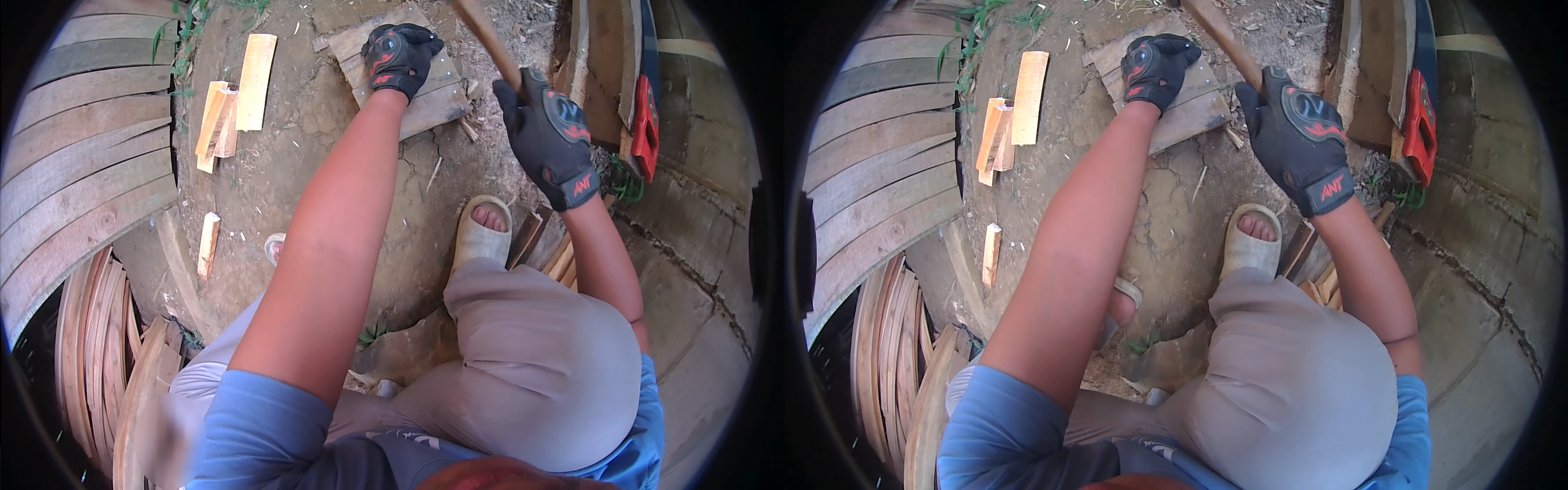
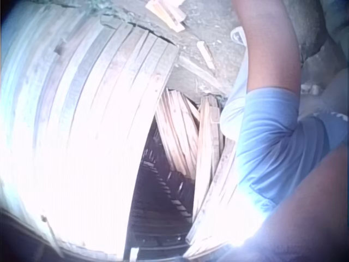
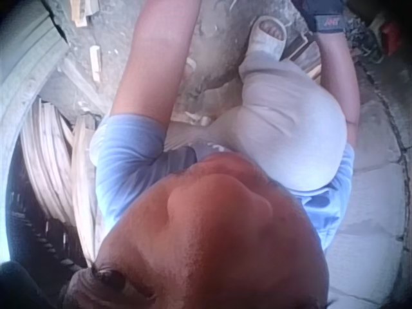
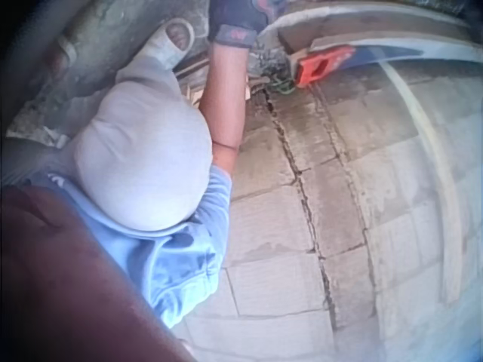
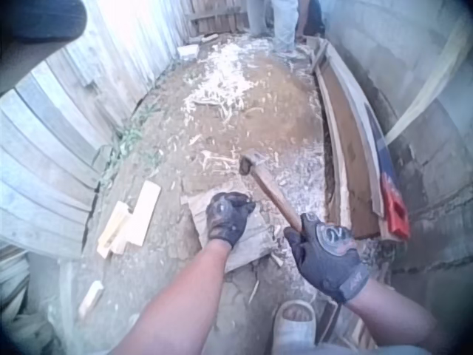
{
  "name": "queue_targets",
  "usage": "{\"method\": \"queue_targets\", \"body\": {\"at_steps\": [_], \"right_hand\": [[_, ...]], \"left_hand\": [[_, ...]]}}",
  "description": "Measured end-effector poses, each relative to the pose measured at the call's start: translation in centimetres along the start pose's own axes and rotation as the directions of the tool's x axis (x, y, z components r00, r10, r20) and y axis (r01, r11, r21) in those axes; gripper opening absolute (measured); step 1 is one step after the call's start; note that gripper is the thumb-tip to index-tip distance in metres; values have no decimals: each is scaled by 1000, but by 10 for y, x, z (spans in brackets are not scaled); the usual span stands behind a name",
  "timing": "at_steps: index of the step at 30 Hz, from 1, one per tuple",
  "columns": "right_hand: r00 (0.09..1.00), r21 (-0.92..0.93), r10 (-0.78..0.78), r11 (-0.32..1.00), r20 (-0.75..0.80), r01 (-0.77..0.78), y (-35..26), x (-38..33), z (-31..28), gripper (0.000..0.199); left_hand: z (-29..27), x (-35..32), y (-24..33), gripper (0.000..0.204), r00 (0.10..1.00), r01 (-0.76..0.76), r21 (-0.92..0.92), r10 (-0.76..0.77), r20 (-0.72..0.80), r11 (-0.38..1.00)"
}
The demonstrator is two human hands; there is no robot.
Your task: The person sits on the ground and uses a hammer to drive nails into a small wooden plank. They repeatedly strike the nails to secure them into the wood, occasionally adjusting the plank's position.
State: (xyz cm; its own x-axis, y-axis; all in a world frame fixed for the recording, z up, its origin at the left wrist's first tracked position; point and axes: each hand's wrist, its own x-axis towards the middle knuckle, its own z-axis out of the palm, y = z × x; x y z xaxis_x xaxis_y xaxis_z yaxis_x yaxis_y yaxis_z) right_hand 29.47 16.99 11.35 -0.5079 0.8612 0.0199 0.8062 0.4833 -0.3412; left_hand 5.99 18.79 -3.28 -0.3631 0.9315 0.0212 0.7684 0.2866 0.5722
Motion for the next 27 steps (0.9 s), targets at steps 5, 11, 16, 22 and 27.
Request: {"method": "queue_targets", "body": {"at_steps": [5, 11, 16, 22, 27], "right_hand": [[1000, -3, 13, 1000, -6, -13, 5, -4, 16, 27], [999, -29, 11, 1000, 33, -10, -5, 1, 2, 28], [989, -104, 39, 994, 144, -24, 14, -5, 29, 27], [1000, -10, 12, 1000, -15, -12, -12, -4, -6, 31], [997, -32, 79, 996, -4, -79, -17, -3, -4, 31]], "left_hand": [[0, 0, 9, 23, 995, 70, 22, -72, 70, 997], [6, -5, -6, 27, 1000, -1, 16, 1, -27, 1000], [-2, 1, 18, 29, 997, 18, 104, -26, 68, 994], [-20, -8, -16, 33, 996, -93, -145, 94, 5, 985], [-23, -59, -45, 56, 959, 173, 208, -117, -257, 963]]}}
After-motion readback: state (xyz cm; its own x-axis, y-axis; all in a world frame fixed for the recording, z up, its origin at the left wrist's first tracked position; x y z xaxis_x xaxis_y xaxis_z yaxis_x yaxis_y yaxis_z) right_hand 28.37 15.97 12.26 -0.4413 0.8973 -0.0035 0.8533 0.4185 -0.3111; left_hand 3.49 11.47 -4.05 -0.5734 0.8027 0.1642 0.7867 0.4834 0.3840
